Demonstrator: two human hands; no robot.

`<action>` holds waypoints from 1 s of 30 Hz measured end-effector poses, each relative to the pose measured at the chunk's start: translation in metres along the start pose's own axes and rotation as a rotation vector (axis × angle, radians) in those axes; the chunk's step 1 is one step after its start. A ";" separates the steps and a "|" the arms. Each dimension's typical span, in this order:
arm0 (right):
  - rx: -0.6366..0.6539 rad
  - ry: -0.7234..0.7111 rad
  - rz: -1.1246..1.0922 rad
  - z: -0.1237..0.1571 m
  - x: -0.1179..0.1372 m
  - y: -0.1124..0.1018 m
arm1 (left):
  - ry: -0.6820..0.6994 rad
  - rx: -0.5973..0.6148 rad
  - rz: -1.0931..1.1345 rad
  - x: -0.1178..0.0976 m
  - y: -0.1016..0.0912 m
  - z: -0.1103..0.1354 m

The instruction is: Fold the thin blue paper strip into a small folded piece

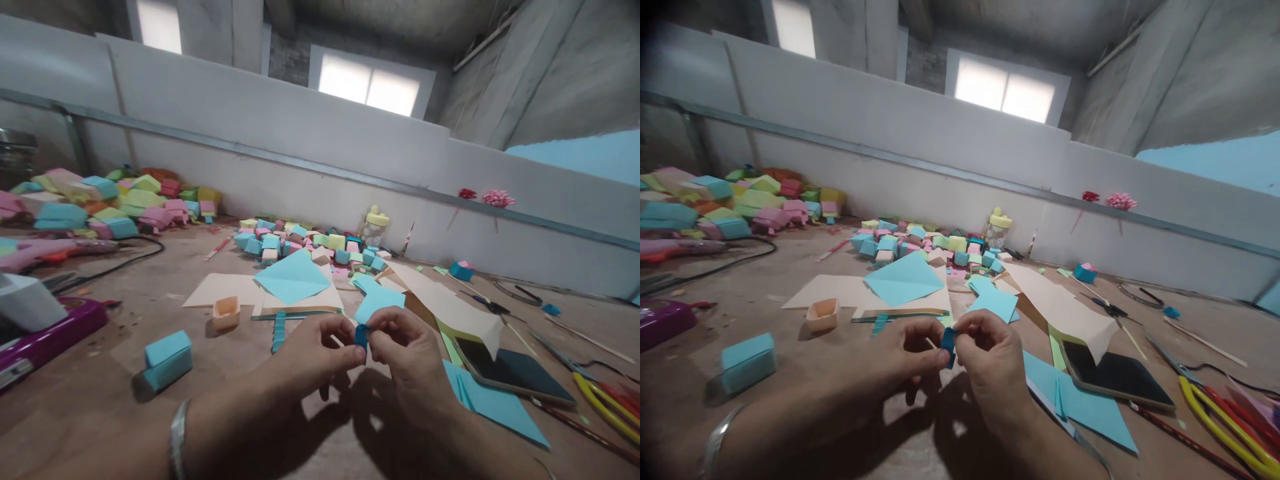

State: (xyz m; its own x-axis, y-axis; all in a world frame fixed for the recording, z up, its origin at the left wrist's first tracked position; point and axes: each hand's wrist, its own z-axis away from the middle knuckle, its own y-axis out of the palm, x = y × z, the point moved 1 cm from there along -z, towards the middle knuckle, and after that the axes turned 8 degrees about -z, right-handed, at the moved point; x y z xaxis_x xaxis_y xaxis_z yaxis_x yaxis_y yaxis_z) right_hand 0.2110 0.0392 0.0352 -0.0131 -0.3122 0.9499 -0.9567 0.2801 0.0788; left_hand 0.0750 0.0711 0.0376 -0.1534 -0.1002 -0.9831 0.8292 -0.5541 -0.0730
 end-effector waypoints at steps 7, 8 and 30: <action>0.008 -0.108 0.099 0.001 0.004 -0.002 | -0.035 -0.040 0.253 0.000 0.010 0.017; 0.020 -0.119 0.122 0.000 0.003 -0.002 | -0.031 -0.029 0.280 0.000 0.010 0.020; 0.239 -0.561 0.406 -0.002 -0.001 -0.008 | 0.115 -0.108 0.012 0.006 0.002 -0.005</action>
State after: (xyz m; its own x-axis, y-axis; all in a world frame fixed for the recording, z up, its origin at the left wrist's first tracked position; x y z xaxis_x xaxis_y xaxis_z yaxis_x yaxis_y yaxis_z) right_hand 0.2192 0.0393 0.0347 -0.4655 -0.6617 0.5878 -0.8814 0.2865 -0.3756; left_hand 0.0781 0.0732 0.0305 -0.0854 -0.0073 -0.9963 0.8847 -0.4605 -0.0725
